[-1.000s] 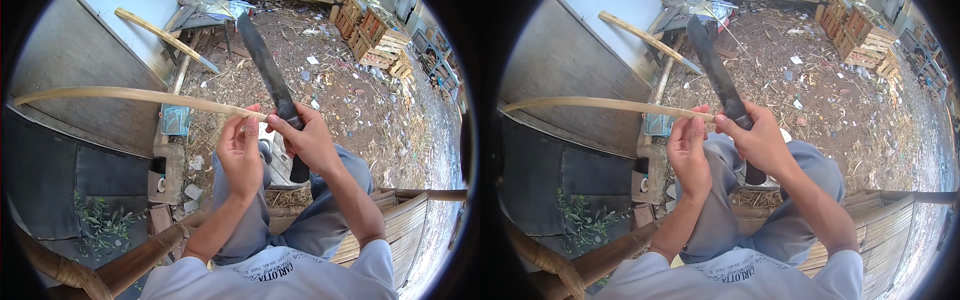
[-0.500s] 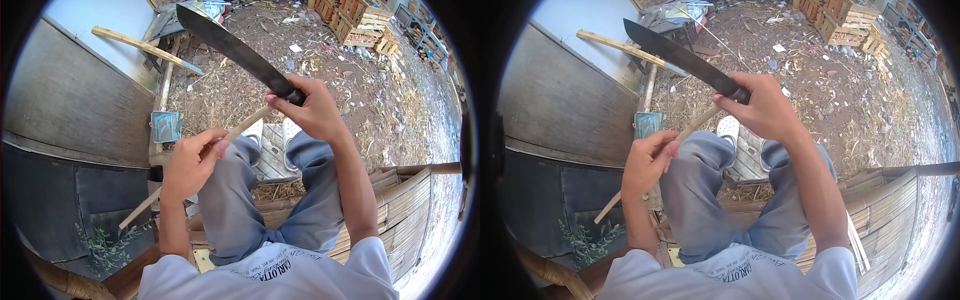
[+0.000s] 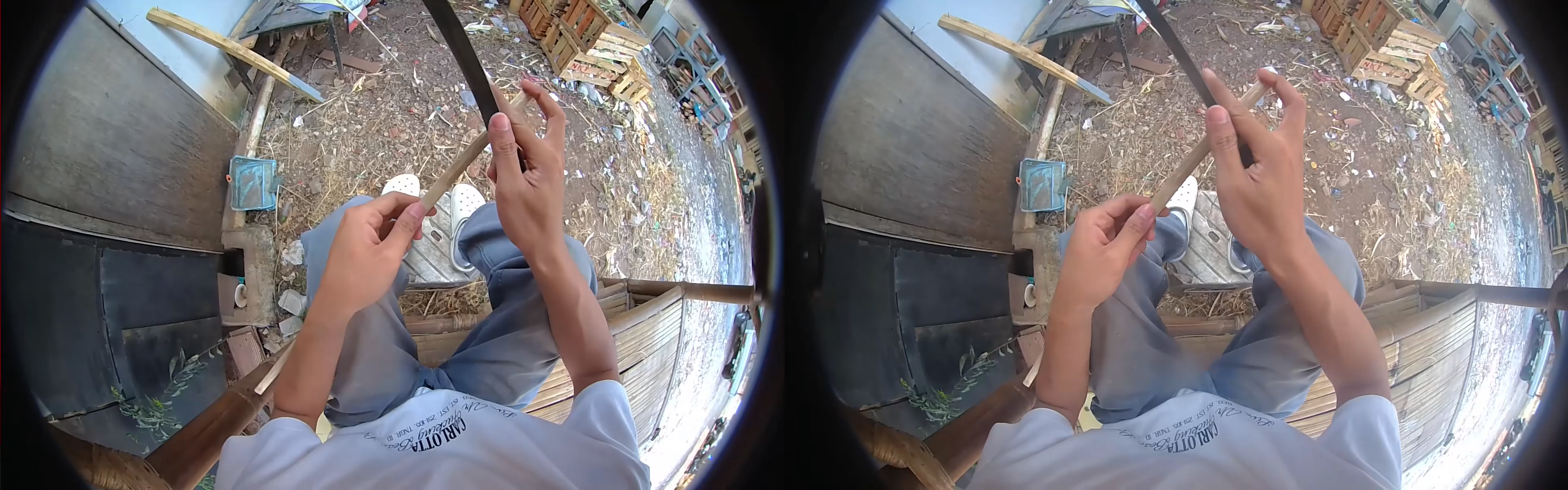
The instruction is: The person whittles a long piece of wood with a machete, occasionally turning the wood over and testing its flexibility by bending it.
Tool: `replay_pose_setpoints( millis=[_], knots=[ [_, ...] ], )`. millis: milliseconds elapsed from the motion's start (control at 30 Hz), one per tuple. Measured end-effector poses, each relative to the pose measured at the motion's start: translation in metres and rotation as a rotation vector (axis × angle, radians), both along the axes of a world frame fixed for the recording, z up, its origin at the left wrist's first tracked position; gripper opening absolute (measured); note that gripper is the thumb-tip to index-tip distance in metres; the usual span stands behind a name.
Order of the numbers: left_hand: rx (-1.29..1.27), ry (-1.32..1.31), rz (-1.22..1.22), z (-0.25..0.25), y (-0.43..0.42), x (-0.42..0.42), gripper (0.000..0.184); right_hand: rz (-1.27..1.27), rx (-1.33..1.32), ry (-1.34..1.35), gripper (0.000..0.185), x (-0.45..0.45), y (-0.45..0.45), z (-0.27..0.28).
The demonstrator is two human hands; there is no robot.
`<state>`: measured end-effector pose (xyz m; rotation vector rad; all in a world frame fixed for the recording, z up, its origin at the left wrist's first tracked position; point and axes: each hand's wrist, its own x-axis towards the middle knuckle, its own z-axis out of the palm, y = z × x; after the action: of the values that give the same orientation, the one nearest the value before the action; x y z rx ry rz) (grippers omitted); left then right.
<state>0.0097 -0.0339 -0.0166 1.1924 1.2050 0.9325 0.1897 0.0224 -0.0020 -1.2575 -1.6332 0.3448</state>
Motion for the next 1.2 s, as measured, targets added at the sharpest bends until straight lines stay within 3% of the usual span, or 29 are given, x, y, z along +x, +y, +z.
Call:
replay_pose_setpoints(
  millis=[100,167,233,300,333,433,467,500,567,700,767,833,867,967,1033,1133,1200],
  knots=[
    [-0.012,-0.142,0.040,0.006,-0.004,0.003,0.023,0.032,0.044,0.045,0.031,0.004,-0.007,0.006],
    [-0.041,-0.200,0.056,0.007,-0.001,-0.008,0.023,-0.045,0.121,-0.062,0.030,0.005,-0.005,0.007],
    [-0.087,-0.268,0.093,0.008,-0.001,-0.014,0.022,-0.004,-0.009,0.021,0.032,0.013,0.004,0.005],
    [-0.130,-0.496,0.138,0.009,-0.007,-0.021,0.024,0.186,-0.593,0.454,0.044,0.020,0.006,0.015],
    [-0.138,-0.514,0.121,0.010,-0.014,-0.032,0.023,0.121,-0.655,0.563,0.050,0.011,0.001,0.019],
    [-0.073,-0.378,0.305,0.017,-0.042,-0.063,0.022,0.529,-0.662,1.004,0.041,0.008,0.003,0.010],
    [0.021,-0.356,0.482,0.007,-0.049,-0.064,0.021,0.557,-0.686,1.029,0.036,0.006,-0.003,0.013],
    [0.030,-0.339,0.491,-0.002,-0.055,-0.062,0.021,0.574,-0.685,1.042,0.036,0.002,-0.008,0.017],
    [0.022,-0.318,0.553,-0.011,-0.065,-0.057,0.020,0.484,-0.653,0.943,0.038,-0.014,-0.022,0.025],
    [0.043,-0.093,0.376,0.003,-0.061,-0.028,0.025,0.703,-0.640,0.350,0.047,-0.012,-0.031,0.019],
    [0.053,0.030,0.316,0.008,-0.051,-0.012,0.024,0.680,-0.378,-0.010,0.050,-0.015,-0.029,0.009],
    [0.226,0.251,0.340,0.006,-0.040,0.000,0.024,0.594,-0.383,-0.007,0.049,-0.023,-0.034,0.008],
    [0.246,0.350,0.342,0.011,-0.035,0.007,0.024,0.511,-0.381,-0.214,0.046,-0.021,-0.033,0.011],
    [0.388,0.449,0.295,0.001,-0.033,0.018,0.025,0.263,-0.250,-0.420,0.051,-0.009,-0.017,0.005],
    [0.327,0.393,0.272,-0.006,-0.032,0.023,0.026,0.234,-0.313,-0.419,0.057,-0.001,-0.012,0.005],
    [0.369,0.476,0.299,-0.009,-0.033,0.028,0.026,0.506,-0.392,-0.642,0.066,-0.003,-0.029,-0.006],
    [0.382,0.474,0.314,-0.009,-0.035,0.026,0.026,0.416,-0.437,-0.582,0.067,0.001,-0.016,0.004]
  ],
)
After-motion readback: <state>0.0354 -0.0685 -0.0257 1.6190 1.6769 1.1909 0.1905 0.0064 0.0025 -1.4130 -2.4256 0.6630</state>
